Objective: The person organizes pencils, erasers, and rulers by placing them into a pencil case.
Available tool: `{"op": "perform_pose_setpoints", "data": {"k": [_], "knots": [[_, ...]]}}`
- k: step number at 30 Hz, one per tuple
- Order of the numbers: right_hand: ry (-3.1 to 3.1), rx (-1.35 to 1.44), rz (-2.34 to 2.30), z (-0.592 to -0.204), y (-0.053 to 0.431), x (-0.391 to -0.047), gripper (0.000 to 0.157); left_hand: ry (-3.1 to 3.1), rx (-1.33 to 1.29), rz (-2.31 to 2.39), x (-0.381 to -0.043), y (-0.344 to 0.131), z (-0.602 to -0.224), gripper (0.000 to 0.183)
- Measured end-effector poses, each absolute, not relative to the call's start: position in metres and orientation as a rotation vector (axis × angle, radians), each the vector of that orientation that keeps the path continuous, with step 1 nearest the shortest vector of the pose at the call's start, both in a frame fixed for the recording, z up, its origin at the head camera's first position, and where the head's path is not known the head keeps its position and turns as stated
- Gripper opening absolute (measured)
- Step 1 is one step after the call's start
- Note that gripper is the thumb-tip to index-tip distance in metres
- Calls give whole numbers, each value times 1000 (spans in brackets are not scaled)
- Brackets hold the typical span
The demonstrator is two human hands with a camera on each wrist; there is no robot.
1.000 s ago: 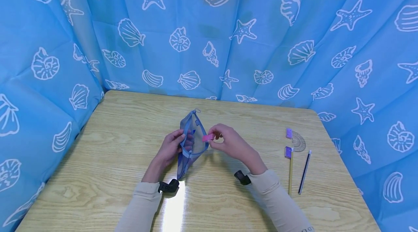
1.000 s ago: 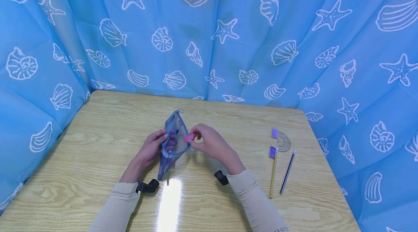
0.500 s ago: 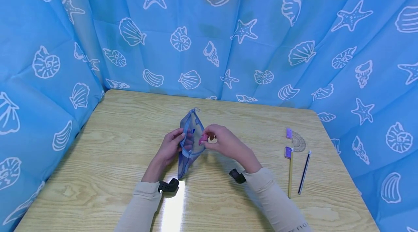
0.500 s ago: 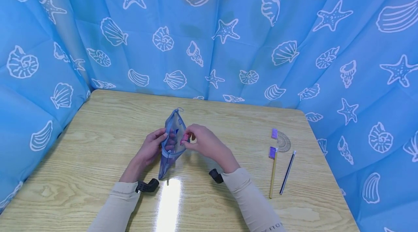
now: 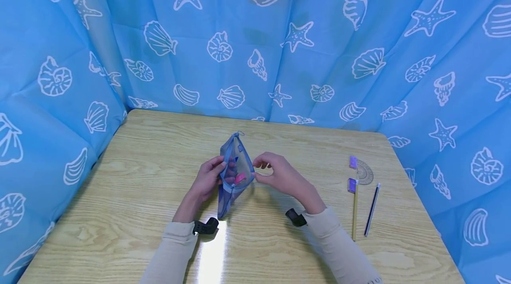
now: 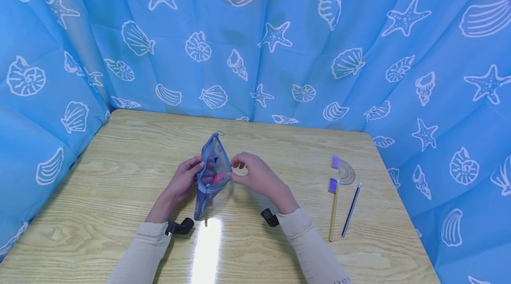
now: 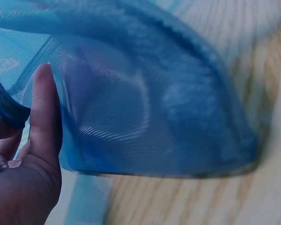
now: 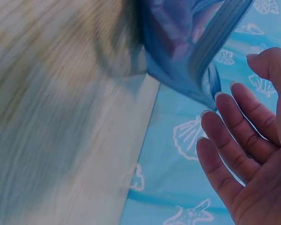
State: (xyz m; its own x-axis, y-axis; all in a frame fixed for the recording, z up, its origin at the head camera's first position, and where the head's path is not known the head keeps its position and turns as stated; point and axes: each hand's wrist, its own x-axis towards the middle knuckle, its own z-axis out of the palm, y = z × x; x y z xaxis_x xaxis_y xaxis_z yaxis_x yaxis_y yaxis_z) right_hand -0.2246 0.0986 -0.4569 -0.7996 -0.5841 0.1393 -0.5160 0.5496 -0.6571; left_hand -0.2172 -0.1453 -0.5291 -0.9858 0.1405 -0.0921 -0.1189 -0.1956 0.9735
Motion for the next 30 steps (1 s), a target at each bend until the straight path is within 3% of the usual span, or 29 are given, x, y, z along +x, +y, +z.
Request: {"op": "perform_pose_setpoints", "data": {"k": [15, 30], "knots": [[2798, -741, -1144, -476, 179, -211, 24, 1901, 28, 2292, -218, -149, -525, 33], [3011, -507, -1117, -490, 271, -183, 20, 1863, 45, 2325, -218, -145, -529, 34]]}}
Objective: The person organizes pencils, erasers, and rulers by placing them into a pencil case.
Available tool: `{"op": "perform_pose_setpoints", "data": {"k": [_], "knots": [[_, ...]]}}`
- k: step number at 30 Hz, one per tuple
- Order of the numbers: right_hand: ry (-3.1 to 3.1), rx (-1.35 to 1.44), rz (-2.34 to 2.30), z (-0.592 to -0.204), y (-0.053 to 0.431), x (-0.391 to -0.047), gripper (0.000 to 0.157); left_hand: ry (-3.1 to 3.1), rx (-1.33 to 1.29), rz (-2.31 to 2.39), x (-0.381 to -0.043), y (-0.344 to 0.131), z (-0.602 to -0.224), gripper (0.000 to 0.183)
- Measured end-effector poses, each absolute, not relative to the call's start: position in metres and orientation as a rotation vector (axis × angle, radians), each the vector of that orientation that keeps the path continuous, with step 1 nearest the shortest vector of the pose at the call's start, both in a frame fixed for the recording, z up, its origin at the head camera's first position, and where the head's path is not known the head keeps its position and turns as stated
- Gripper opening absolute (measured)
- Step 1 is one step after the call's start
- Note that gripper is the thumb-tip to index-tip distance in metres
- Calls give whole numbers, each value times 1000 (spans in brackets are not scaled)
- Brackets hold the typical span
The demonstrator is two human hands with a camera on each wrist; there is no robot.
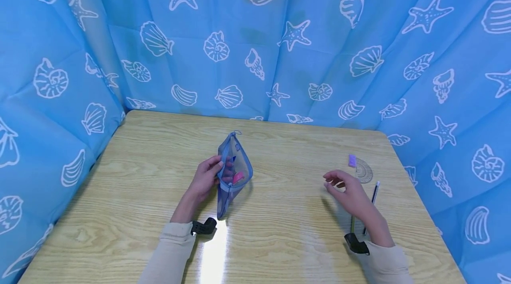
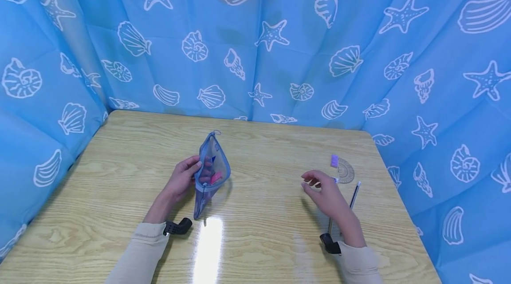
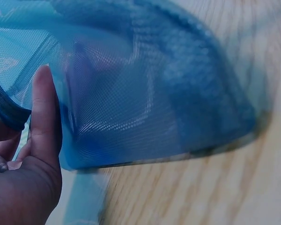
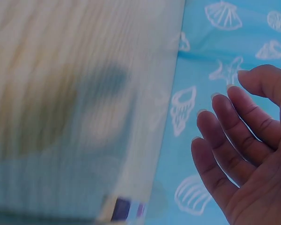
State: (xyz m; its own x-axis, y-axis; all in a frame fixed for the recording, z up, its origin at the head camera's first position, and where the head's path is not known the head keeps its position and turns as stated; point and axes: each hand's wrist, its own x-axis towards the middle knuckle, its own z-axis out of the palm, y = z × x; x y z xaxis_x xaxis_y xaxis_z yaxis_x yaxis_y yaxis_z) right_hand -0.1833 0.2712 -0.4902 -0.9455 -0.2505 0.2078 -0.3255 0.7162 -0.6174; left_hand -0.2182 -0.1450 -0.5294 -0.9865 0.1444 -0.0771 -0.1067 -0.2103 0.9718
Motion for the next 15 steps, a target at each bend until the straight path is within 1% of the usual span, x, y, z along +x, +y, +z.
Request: {"op": "perform_pose_setpoints", "data": {"k": [8, 15], "knots": [[-2790, 351, 1012, -499, 306, -169, 18, 1840, 40, 2327, -219, -146, -531, 34], [-2821, 199, 985, -503, 327, -162, 19, 1844, 55, 2310, -219, -145, -534, 34]]}}
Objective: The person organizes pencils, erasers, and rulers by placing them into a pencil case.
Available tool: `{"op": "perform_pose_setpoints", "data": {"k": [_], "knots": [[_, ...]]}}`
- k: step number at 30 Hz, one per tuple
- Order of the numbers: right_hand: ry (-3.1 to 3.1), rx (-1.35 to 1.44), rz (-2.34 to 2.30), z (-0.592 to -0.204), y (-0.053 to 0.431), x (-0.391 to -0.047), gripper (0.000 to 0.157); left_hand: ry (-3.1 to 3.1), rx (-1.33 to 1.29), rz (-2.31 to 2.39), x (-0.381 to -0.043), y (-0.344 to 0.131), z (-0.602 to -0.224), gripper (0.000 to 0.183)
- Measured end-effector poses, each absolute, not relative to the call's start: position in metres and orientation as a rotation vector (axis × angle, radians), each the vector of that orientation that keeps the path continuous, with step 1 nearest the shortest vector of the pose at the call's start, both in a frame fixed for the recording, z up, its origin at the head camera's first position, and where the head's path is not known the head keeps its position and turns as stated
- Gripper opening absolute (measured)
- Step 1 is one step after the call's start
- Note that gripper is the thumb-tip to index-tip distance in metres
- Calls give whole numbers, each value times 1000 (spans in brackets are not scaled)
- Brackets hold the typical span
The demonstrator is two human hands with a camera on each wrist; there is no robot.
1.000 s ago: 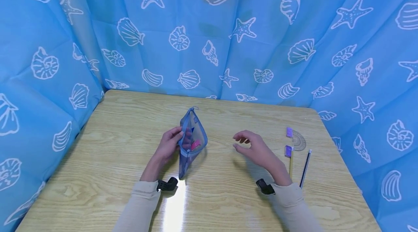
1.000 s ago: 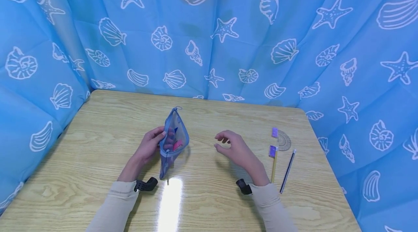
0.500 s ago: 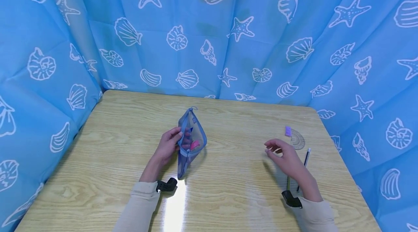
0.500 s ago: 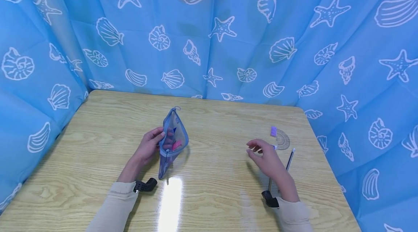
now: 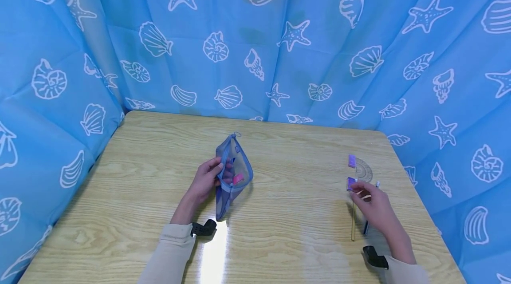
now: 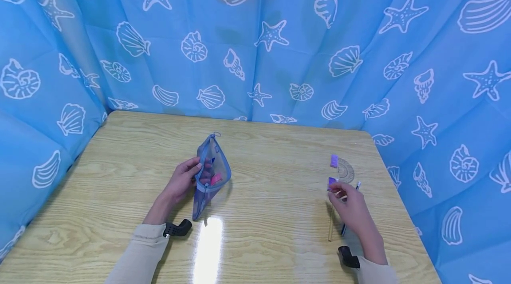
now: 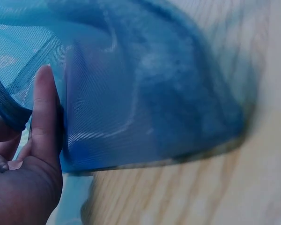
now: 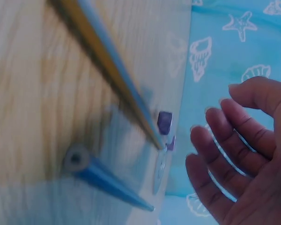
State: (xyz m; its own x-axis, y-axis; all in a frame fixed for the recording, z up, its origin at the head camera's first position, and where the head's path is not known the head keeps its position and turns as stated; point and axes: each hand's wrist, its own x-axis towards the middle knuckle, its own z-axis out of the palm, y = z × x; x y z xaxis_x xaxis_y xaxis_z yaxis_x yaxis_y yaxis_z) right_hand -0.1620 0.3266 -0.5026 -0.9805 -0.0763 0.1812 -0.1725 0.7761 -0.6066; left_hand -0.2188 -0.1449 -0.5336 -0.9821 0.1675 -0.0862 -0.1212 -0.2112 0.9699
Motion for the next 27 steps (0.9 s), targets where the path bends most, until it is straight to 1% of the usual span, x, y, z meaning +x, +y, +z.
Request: {"op": "perform_pose_setpoints", "data": {"k": [13, 21, 27], "knots": [[-2990, -38, 825, -506, 340, -162, 27, 1845, 55, 2319, -217, -146, -536, 32], [-3124, -69, 826, -510, 343, -166, 44, 1891, 56, 2275, -216, -145, -534, 32], [-3152, -89, 779, -509, 344, -170, 43, 1886, 51, 2284, -218, -145, -531, 32]]}}
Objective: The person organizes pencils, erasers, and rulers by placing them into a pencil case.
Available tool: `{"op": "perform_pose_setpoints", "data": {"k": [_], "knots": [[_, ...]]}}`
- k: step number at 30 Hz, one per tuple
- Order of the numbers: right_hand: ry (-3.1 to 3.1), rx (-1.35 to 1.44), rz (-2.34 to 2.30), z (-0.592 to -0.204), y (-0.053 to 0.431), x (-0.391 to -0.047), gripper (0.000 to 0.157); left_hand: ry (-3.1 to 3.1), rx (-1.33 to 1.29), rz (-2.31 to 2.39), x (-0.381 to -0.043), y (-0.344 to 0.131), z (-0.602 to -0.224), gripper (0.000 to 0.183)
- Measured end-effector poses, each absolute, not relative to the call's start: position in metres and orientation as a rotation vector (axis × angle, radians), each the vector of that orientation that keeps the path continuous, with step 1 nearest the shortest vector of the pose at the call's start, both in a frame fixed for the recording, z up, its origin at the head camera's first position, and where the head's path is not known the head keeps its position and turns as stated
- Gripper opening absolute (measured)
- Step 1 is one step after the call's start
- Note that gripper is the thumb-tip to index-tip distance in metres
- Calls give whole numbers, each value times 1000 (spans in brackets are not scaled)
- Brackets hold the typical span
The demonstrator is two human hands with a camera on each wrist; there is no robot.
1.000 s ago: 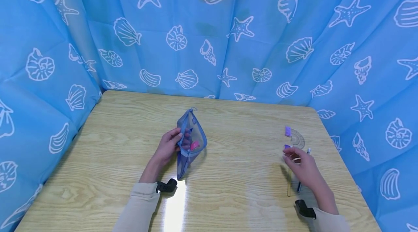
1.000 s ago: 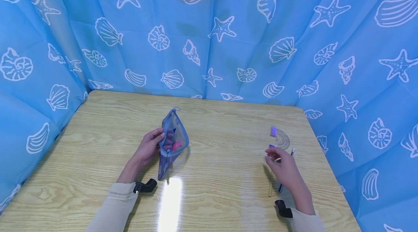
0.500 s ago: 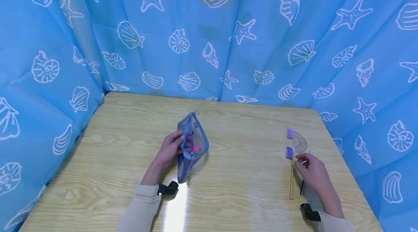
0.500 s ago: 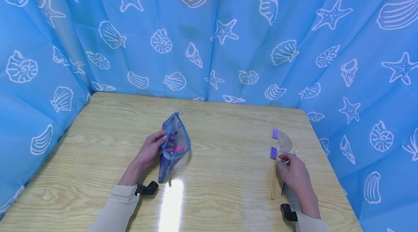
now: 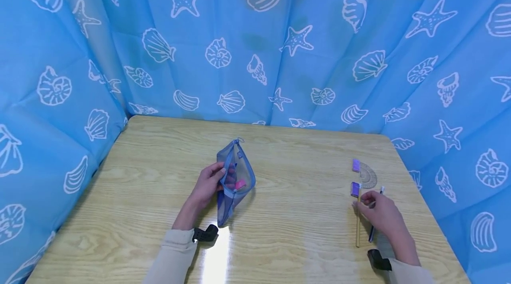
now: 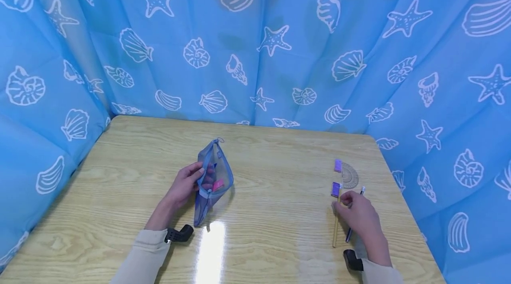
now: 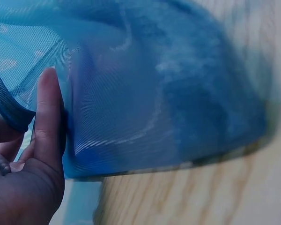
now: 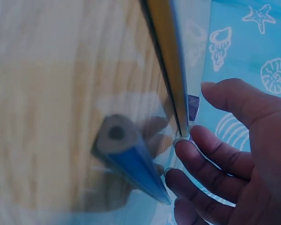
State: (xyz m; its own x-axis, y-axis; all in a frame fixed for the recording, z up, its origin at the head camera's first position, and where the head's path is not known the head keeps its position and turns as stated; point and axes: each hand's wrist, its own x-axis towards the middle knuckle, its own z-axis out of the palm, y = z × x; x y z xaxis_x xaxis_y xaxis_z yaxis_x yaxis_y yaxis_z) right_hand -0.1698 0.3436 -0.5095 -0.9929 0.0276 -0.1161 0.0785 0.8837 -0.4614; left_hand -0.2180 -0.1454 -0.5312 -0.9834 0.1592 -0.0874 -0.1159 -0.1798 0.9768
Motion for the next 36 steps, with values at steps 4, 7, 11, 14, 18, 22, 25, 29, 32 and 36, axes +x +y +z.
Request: {"op": "perform_pose_setpoints", "data": {"k": [4, 7, 11, 14, 18, 22, 25, 29, 32, 36], "knots": [[2936, 110, -690, -506, 343, -171, 46, 1882, 43, 2291, -219, -146, -530, 31], [2941, 123, -644, -505, 343, -173, 47, 1881, 48, 2293, -220, -147, -530, 31], [2949, 160, -613, -504, 340, -175, 42, 1883, 54, 2292, -220, -148, -530, 32], [2954, 202, -608, -503, 337, -176, 36, 1881, 79, 2305, -220, -148, -531, 31], [2950, 271, -591, -498, 331, -177, 29, 1874, 168, 2346, -219, -149, -532, 29], [2920, 330, -582, -496, 328, -177, 21, 1877, 218, 2354, -217, -150, -534, 28], [2894, 344, -581, -497, 327, -178, 29, 1888, 208, 2342, -216, -149, -534, 28], [2888, 342, -590, -499, 328, -179, 36, 1910, 161, 2322, -217, -148, -531, 29], [2886, 347, -612, -500, 328, -180, 34, 1915, 97, 2298, -218, -147, -528, 30], [2881, 348, -660, -499, 328, -181, 28, 1905, 54, 2277, -218, -148, -527, 32]]}}
